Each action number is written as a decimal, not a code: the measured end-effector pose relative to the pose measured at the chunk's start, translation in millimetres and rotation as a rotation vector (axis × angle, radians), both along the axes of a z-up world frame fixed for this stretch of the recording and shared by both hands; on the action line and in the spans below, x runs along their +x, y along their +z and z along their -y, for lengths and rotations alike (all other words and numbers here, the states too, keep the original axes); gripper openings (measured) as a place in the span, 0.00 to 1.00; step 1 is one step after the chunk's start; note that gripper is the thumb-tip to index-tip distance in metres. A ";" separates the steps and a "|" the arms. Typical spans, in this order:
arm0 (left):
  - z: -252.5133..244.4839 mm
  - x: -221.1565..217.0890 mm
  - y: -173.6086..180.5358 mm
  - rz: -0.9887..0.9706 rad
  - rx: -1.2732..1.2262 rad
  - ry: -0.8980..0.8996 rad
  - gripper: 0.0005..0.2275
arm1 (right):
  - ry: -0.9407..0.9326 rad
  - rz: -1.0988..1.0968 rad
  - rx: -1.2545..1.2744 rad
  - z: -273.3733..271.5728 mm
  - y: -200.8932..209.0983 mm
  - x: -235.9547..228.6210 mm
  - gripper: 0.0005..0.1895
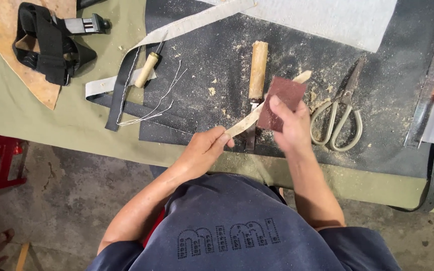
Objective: The person is sanding a thin wooden strip by hand using a piece of sandpaper on a workshop table.
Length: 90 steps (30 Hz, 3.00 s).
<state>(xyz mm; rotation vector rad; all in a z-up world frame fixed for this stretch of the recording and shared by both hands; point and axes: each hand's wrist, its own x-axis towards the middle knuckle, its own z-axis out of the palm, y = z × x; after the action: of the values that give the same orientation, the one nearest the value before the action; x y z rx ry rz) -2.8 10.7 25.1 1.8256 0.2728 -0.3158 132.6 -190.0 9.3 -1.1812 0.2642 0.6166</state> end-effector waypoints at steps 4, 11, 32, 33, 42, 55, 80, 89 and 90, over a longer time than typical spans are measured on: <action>-5.3 7.0 -10.4 0.048 0.015 -0.004 0.12 | 0.299 -0.098 -0.129 -34.2 21.9 -23.9 0.24; -13.4 -0.5 -19.7 0.018 0.067 -0.001 0.12 | 0.234 -0.055 -0.119 -55.1 31.8 -33.5 0.23; -14.3 -1.7 24.9 -0.070 0.092 -0.042 0.13 | 0.071 -0.037 -0.183 -38.9 36.7 -22.3 0.23; -15.5 -2.2 22.5 -0.048 0.078 -0.036 0.12 | -0.009 -0.042 -0.161 -36.8 38.4 -18.7 0.25; -16.2 4.1 21.5 -0.013 0.064 -0.060 0.11 | 0.156 -0.043 -0.203 -49.4 48.7 -35.0 0.20; -14.0 7.0 -8.4 -0.025 0.113 -0.019 0.12 | -0.027 -0.051 -0.008 -48.2 8.7 -61.7 0.20; -20.7 -21.1 3.6 -0.045 0.019 -0.058 0.12 | -0.132 0.009 -0.226 -23.0 13.7 -2.4 0.23; -34.5 -13.0 14.2 -0.080 0.007 0.069 0.15 | -0.042 0.121 -0.538 -19.5 55.6 -40.3 0.30; -31.5 -6.1 21.7 -0.070 0.037 0.058 0.17 | -0.065 0.001 -0.329 -25.1 57.1 -56.2 0.28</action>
<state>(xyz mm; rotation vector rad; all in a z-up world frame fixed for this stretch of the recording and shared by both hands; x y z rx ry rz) -8.8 42.3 46.8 1.8414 0.3820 -0.3366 76.4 -164.9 66.5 -1.4827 0.4128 0.5280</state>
